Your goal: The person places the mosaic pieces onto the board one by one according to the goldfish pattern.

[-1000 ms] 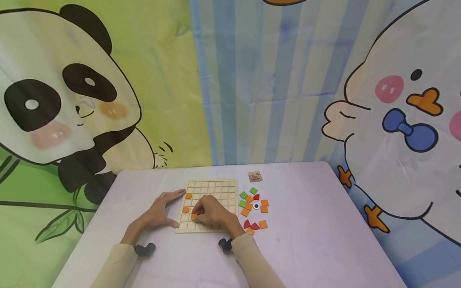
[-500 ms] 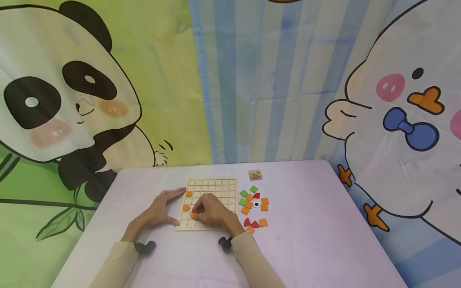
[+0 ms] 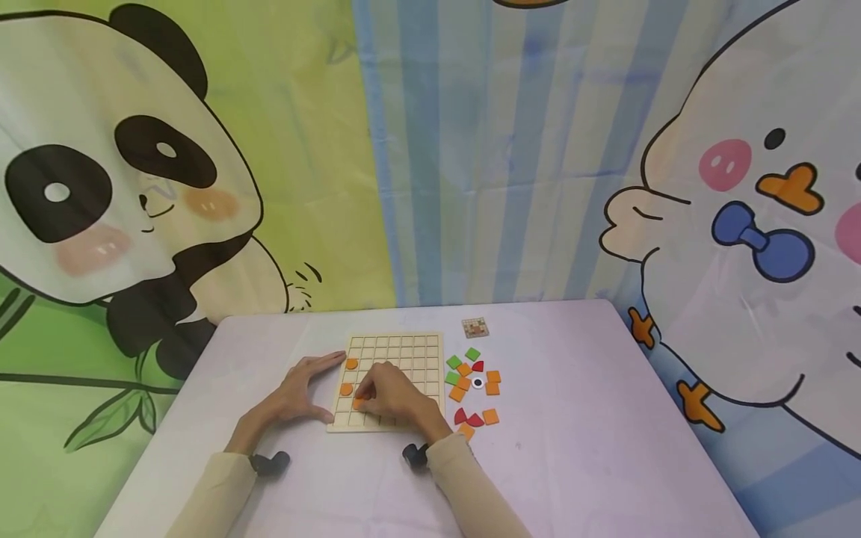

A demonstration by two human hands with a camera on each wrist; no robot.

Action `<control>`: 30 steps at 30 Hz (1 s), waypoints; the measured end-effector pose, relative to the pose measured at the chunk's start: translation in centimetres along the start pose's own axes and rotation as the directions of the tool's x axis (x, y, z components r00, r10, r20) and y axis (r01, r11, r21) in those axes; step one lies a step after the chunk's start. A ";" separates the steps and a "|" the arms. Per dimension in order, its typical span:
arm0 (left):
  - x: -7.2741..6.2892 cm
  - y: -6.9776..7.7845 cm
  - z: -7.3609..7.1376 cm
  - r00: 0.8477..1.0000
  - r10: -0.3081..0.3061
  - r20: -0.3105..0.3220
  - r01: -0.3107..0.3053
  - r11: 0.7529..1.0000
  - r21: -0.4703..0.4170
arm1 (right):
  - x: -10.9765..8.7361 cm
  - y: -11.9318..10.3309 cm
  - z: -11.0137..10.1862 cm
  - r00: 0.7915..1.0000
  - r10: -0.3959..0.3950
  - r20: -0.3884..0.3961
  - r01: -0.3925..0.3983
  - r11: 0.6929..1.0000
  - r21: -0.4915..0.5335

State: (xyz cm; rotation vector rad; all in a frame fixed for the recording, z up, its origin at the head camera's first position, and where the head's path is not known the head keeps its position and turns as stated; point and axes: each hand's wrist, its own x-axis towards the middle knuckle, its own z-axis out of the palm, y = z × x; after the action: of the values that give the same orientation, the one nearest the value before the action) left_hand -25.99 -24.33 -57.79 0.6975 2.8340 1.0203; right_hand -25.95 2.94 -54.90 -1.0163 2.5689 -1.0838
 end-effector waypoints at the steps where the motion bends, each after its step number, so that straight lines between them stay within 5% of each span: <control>1: 0.0 0.0 0.0 1.000 0.000 -0.001 0.000 1.000 -0.002 | 0.0 -0.1 0.0 1.000 -0.001 0.002 0.001 1.000 -0.007; 18: -0.1 -0.1 0.1 0.999 0.029 -0.017 -0.029 1.000 0.007 | -0.5 -0.3 -0.3 1.000 0.004 0.007 -0.004 0.999 -0.037; 30: -0.1 -0.2 0.2 1.000 0.018 -0.024 -0.019 1.000 -0.003 | -4.0 1.6 -4.4 0.996 -0.021 -0.091 0.018 0.999 -0.033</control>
State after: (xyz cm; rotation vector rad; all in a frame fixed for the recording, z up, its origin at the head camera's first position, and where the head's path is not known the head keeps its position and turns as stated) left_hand -25.96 -24.35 -58.11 0.7173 2.8513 1.0424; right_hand -25.51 8.87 -53.19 -1.0238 2.6618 -1.1230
